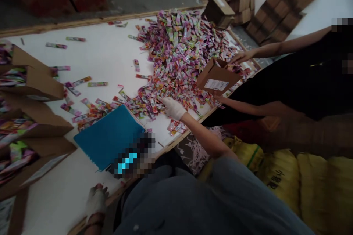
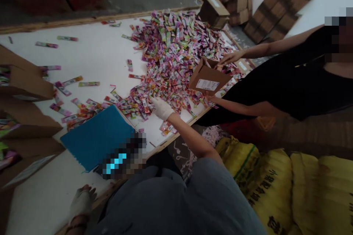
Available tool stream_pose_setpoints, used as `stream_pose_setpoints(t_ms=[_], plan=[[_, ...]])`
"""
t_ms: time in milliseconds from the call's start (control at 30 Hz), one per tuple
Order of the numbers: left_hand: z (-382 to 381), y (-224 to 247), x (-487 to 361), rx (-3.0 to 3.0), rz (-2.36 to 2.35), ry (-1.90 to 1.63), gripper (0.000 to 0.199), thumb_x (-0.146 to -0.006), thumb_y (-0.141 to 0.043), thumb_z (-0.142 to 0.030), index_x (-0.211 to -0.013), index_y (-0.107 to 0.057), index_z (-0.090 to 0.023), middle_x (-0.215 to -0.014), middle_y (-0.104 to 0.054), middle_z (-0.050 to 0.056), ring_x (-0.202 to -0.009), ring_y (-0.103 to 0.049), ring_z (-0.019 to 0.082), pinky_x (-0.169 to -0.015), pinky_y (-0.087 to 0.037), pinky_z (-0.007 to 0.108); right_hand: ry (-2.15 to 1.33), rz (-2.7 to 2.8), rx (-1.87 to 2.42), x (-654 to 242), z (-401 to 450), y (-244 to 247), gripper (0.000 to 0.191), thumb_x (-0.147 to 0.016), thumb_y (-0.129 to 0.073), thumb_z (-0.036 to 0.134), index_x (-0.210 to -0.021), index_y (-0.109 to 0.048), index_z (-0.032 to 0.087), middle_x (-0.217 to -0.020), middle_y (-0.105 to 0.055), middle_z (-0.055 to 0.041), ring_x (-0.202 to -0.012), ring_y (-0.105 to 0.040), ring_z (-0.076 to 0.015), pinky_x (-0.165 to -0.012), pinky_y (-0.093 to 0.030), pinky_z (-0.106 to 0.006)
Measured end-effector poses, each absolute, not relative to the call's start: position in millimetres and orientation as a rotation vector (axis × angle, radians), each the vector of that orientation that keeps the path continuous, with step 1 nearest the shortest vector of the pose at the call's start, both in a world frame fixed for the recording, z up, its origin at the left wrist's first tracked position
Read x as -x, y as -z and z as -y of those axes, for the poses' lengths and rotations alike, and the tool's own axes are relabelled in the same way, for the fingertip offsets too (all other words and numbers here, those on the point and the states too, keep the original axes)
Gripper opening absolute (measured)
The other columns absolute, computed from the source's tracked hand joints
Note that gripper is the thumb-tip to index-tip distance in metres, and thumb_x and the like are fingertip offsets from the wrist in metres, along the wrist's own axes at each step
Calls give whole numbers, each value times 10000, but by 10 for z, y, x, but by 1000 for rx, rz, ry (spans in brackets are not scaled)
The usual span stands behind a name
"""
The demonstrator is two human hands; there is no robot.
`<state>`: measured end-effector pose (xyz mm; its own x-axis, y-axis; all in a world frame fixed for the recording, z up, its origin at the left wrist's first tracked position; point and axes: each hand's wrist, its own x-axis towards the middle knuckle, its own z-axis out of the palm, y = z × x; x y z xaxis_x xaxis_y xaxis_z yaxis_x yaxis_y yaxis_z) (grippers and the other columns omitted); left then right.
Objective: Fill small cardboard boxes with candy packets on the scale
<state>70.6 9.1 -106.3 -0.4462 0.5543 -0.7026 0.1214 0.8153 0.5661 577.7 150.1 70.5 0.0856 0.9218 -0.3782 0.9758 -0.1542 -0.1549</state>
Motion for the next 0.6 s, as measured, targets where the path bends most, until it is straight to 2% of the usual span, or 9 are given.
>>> stream_pose_setpoints(t_ms=[67, 133, 167, 233, 267, 333, 433, 500, 600], plan=[[-174, 1085, -760, -264, -2025, -559, 263, -766, -767, -217, -944, -574, -240, -937, -675, 41, -747, -705, 190, -708, -593, 298, 359, -1955, -2375, -6173, -1309, -914, 673, -1129, -593, 129, -1801, -622, 97, -1814, -597, -271, -1708, -547, -329, -1430, -478, -449], [-241, 1096, -788, -204, -1997, -583, 290, -743, -755, -169, -963, -581, -243, -984, -682, 40, -788, -703, 184, -712, -582, 278, 46, -1787, -2572, -6613, -1090, -1137, 759, -1136, -590, 195, -1876, -504, 52, -1898, -466, -334, -1795, -428, -412, -1459, -423, -550], [-265, 1100, -792, -218, -1976, -586, 299, -736, -756, -161, -964, -580, -245, -1003, -688, 42, -809, -707, 190, -711, -584, 281, -66, -1641, -2639, -6821, -992, -1236, 802, -1139, -600, 226, -1901, -446, 33, -1908, -433, -356, -1803, -405, -447, -1450, -416, -584], [-301, 1111, -786, -251, -1948, -594, 290, -746, -765, -168, -955, -579, -245, -1037, -693, 48, -839, -712, 203, -717, -592, 298, -124, -1356, -2691, -7171, -848, -1382, 840, -1131, -612, 230, -1915, -395, 18, -1874, -447, -385, -1733, -489, -481, -1387, -453, -605], [-315, 1118, -779, -265, -1940, -599, 274, -762, -769, -180, -952, -581, -244, -1052, -693, 50, -846, -713, 206, -725, -596, 309, -81, -1262, -2679, -7306, -809, -1423, 807, -1133, -600, 216, -1899, -427, 30, -1840, -486, -381, -1663, -569, -468, -1346, -479, -589], [-343, 1128, -766, -279, -1944, -611, 247, -793, -772, -203, -952, -587, -242, -1066, -686, 51, -846, -711, 206, -743, -598, 325, 85, -1177, -2591, -7497, -790, -1448, 664, -1145, -563, 181, -1801, -597, 88, -1733, -610, -330, -1507, -696, -402, -1284, -499, -546], [-373, 1121, -757, -290, -1938, -611, 259, -786, -776, -218, -973, -601, -251, -1061, -684, 47, -846, -712, 209, -779, -612, 346, 281, -1211, -2417, -7635, -839, -1369, 467, -1133, -631, 208, -1552, -830, 154, -1604, -731, -272, -1454, -722, -394, -1274, -484, -556], [-371, 1096, -757, -301, -1922, -621, 293, -749, -785, -228, -976, -602, -257, -1060, -683, 43, -845, -712, 211, -809, -630, 366, 346, -1261, -2362, -7657, -860, -1268, 430, -1071, -725, 210, -1467, -877, 141, -1562, -772, -277, -1442, -726, -419, -1243, -510, -546], [-332, 1048, -755, -350, -1908, -663, 344, -692, -802, -292, -970, -602, -266, -1036, -684, 37, -845, -722, 238, -883, -676, 447, 401, -1389, -2371, -7614, -825, -1099, 458, -994, -786, 177, -1440, -887, 172, -1445, -852, -243, -1343, -771, -396, -1152, -569, -494]])
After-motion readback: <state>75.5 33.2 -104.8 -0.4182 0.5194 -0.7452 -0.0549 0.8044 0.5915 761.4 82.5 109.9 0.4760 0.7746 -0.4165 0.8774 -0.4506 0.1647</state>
